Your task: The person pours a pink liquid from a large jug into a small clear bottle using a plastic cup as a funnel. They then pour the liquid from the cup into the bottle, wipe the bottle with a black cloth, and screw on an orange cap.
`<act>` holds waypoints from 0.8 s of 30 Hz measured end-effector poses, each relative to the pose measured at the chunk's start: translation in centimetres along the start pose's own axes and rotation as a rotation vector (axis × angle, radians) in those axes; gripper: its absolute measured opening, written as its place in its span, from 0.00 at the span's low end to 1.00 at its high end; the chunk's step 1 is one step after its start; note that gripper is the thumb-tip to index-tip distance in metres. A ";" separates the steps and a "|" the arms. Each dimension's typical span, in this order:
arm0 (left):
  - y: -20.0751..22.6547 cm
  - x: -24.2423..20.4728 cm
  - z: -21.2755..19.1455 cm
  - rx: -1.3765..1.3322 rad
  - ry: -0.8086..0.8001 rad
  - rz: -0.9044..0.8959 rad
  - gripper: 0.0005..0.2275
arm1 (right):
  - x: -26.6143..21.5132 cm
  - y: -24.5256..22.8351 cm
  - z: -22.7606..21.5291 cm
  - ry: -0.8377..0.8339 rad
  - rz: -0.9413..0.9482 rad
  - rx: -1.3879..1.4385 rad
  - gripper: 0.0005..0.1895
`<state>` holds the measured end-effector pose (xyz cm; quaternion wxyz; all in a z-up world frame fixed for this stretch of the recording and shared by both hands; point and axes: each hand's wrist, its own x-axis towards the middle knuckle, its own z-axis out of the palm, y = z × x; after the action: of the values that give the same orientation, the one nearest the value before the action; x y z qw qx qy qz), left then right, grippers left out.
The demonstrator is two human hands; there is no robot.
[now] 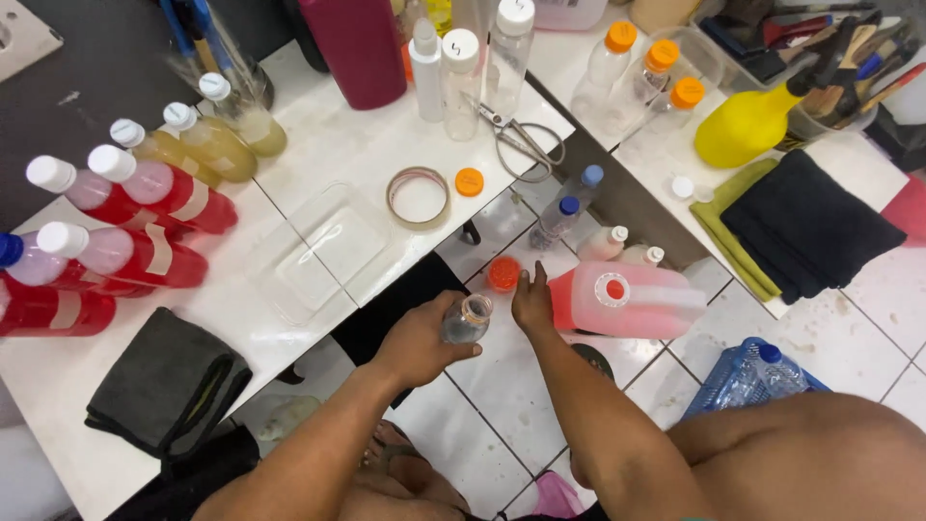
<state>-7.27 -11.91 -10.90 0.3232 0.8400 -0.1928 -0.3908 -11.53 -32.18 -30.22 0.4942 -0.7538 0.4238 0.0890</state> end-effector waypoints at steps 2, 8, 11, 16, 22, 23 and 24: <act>-0.6 -0.1 -0.3 -0.012 0.009 -0.014 0.28 | 1.2 1.4 0.8 -0.015 -0.028 -0.027 0.34; -1.7 1.3 -0.4 -0.041 0.021 -0.056 0.27 | 1.6 2.2 1.4 -0.026 -0.054 -0.113 0.32; -2.2 2.1 0.3 0.000 -0.008 -0.063 0.28 | 1.5 3.2 2.1 -0.046 -0.001 -0.055 0.31; -1.7 3.1 0.7 0.034 -0.031 -0.047 0.28 | 1.8 4.0 3.3 -0.083 0.053 0.220 0.30; 0.5 2.0 -0.2 0.059 -0.055 -0.021 0.27 | 2.7 5.2 3.5 -0.068 0.044 0.206 0.33; 0.9 1.6 -0.3 0.060 -0.054 -0.012 0.27 | 2.7 5.4 3.4 -0.077 0.035 0.156 0.32; 1.3 1.2 -0.4 0.057 -0.055 -0.004 0.28 | 2.5 5.7 3.2 -0.088 0.029 0.102 0.32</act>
<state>-6.26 -13.40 -10.41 0.2927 0.8383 -0.2110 -0.4088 -13.18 -31.80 -37.01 0.5487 -0.7168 0.4167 0.1075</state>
